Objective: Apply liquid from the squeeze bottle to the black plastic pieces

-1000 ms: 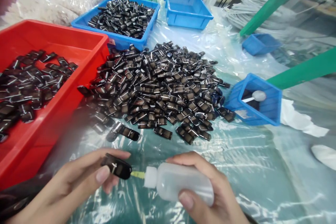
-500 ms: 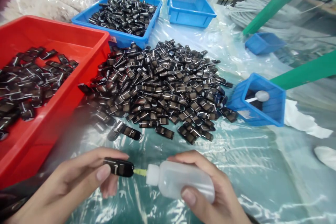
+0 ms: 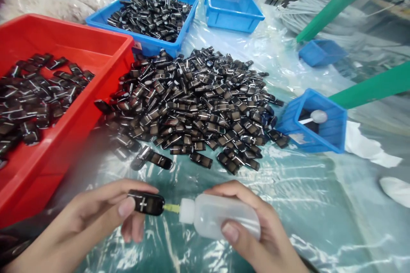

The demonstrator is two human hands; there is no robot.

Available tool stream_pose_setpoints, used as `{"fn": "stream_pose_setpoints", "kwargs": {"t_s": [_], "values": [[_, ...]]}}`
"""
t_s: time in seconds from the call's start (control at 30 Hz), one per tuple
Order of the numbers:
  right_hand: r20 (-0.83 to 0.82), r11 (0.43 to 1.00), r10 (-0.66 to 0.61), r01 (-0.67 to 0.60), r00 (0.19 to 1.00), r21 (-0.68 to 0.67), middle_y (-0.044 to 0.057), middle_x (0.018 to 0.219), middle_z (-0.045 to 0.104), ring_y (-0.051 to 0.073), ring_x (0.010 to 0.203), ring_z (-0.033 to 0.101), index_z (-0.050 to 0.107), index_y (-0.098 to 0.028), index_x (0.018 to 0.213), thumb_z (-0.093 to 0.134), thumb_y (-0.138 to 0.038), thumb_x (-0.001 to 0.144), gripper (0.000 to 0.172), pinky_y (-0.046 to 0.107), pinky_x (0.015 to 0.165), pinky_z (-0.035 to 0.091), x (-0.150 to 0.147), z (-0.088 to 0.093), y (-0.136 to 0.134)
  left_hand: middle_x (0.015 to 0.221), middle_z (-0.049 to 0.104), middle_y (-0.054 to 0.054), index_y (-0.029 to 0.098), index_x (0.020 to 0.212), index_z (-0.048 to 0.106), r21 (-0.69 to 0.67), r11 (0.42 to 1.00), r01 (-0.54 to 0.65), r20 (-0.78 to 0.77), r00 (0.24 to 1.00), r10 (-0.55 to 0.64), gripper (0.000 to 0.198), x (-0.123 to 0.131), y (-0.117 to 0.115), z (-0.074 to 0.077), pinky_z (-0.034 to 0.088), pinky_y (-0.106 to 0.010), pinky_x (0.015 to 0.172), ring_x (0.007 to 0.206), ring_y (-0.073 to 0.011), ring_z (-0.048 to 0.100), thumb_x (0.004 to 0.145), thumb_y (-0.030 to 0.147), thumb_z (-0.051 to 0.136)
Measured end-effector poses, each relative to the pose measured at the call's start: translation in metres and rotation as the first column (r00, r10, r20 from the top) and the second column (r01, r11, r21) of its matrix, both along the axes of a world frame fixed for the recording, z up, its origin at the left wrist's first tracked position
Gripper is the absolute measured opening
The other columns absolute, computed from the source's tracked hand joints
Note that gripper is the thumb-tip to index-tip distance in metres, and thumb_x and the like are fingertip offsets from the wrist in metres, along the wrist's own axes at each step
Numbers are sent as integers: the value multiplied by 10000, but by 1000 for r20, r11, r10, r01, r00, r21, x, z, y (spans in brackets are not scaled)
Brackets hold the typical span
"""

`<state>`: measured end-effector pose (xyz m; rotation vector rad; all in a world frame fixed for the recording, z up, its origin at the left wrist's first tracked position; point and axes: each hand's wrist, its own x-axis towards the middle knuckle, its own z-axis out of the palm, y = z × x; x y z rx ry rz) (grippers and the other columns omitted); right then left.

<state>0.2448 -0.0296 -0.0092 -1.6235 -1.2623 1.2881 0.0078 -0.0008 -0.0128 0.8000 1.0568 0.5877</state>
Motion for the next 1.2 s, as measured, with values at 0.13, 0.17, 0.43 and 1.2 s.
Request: {"fn": "stream_pose_setpoints", "kwargs": {"t_s": [0.13, 0.17, 0.43, 1.2], "values": [[9, 1000, 21, -21, 1000, 0, -30, 785, 723, 127, 546, 620, 716, -414, 899, 632, -657, 743, 301, 192, 460, 456, 3, -2, 0, 641, 727, 27, 303, 980, 754, 5, 1000, 1, 33, 999, -1, 273, -1, -1, -2, 490, -177, 615, 612, -114, 597, 838, 510, 646], [10, 1000, 25, -25, 1000, 2, -31, 790, 723, 127, 546, 620, 713, -418, 904, 629, -654, 750, 295, 192, 461, 457, 3, -2, 0, 651, 731, 25, 305, 992, 751, 11, 1000, 5, 33, 999, -5, 265, -2, -1, -3, 490, -177, 617, 615, -114, 597, 851, 498, 636], [53, 999, 48, -49, 997, 11, -42, 789, 722, 133, 573, 639, 705, -433, 912, 621, -654, 757, 282, 191, 472, 475, 4, -2, 1, 708, 741, 28, 334, 1023, 728, 43, 994, 103, 63, 992, -105, 219, -6, 2, -5, 500, -166, 645, 650, -109, 604, 907, 449, 582], [281, 953, -100, 10, 954, 304, -12, 1255, 678, 218, 1113, 650, 621, -401, 1207, 580, -440, 887, 325, 255, 827, 571, 32, -22, -5, 670, 688, -5, 237, 1002, 708, 45, 999, -13, -35, 999, 15, 273, -2, 5, -1, 468, -225, 624, 627, -139, 563, 883, 448, 583]]}}
